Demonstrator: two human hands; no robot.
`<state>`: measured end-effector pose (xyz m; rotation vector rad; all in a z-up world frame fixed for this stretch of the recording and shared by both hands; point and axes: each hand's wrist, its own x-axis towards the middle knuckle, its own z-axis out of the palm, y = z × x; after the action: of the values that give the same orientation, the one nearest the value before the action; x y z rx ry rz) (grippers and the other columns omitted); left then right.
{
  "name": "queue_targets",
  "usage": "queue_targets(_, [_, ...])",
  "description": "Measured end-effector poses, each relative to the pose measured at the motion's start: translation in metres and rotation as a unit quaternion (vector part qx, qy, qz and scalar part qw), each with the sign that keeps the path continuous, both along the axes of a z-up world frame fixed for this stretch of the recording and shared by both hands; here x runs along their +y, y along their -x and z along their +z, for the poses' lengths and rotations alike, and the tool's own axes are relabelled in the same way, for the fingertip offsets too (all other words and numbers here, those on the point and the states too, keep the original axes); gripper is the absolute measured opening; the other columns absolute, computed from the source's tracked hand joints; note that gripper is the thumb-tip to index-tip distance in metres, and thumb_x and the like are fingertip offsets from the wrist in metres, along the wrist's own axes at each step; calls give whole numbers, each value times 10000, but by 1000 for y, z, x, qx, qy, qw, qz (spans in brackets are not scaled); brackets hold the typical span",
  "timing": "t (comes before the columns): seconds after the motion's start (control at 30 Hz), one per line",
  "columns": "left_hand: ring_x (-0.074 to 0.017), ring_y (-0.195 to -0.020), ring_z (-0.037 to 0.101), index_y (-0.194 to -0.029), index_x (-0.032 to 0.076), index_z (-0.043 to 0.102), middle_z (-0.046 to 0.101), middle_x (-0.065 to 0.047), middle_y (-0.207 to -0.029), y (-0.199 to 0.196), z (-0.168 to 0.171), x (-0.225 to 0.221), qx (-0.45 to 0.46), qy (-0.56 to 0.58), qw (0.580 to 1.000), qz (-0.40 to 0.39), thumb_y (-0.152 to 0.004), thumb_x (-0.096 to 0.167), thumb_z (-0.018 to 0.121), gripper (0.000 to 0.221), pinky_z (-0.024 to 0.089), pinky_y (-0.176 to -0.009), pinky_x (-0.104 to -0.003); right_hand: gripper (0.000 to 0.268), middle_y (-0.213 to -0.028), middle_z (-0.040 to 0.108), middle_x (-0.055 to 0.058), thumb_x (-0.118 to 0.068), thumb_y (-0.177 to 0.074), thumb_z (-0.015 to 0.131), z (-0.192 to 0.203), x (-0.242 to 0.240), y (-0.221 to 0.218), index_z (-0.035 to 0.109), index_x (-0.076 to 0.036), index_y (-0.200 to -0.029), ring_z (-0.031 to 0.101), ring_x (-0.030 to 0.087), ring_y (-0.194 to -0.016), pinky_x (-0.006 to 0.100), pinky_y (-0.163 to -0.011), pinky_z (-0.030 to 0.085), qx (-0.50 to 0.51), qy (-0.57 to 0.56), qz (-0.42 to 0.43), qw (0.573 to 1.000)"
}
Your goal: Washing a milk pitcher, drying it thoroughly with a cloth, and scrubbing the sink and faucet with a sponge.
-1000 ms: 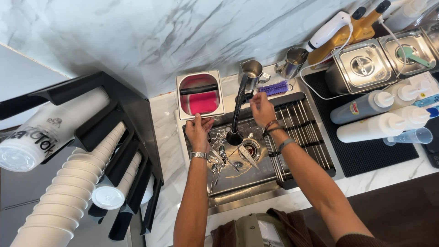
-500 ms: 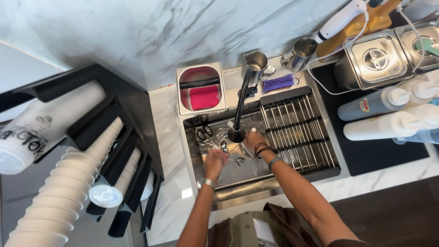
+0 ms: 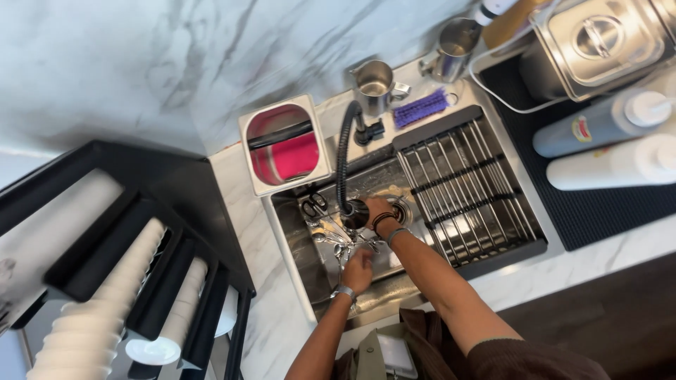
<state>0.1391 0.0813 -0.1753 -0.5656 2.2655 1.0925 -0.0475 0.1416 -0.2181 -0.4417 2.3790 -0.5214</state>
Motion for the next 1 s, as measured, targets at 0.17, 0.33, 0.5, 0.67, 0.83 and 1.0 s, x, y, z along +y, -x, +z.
queue_targets(0.17, [-405,-1366,499,-1468,139,362,517,-228,-1429,-7,-27,-19,104,29,911,397,-990,213,575,528,412,-1148,-484,202,-633,706,102,-285,-898,635,-1,-11,-49,660,-96,-832,711,265,-590,448,-591,603,167,9,192,967])
queue_targets(0.33, [-373,-1148,648,-1414,191,457,588,-226,-1349,-6,18,-31,134,6,865,483,-1008,371,566,458,572,-924,-408,216,-678,724,116,-282,-884,586,18,-7,-101,581,-100,-1001,726,298,-584,499,-532,565,341,100,306,883])
queue_targets(0.5, [-286,-708,748,-1044,148,729,723,-153,-916,-23,22,-42,123,-25,883,452,-934,287,661,190,644,-555,-369,226,-653,700,109,-205,-861,538,58,13,-127,622,-78,-1029,717,269,-544,434,-469,533,429,120,308,841])
queue_targets(0.67, [-193,-616,697,-1243,-15,618,631,-144,-926,-44,41,-27,46,-264,847,458,-1040,226,567,319,672,-544,-302,266,-677,655,95,-230,-829,612,86,42,-141,608,-91,-1057,685,269,-504,412,-443,523,519,146,285,792])
queue_targets(0.83, [-217,-703,711,-1380,-58,533,628,-152,-948,-60,68,-12,28,-307,857,412,-1001,115,588,420,692,-662,-347,211,-761,660,52,-248,-905,599,77,61,-147,622,-142,-1085,714,239,-619,367,-519,562,490,183,277,806])
queue_targets(1.0, [-253,-767,753,-1314,-71,608,689,-221,-933,-74,31,-8,79,-177,920,341,-976,76,579,370,684,-667,-354,178,-788,688,53,-264,-891,602,127,58,-147,591,-177,-1046,719,306,-686,421,-580,579,354,193,254,879])
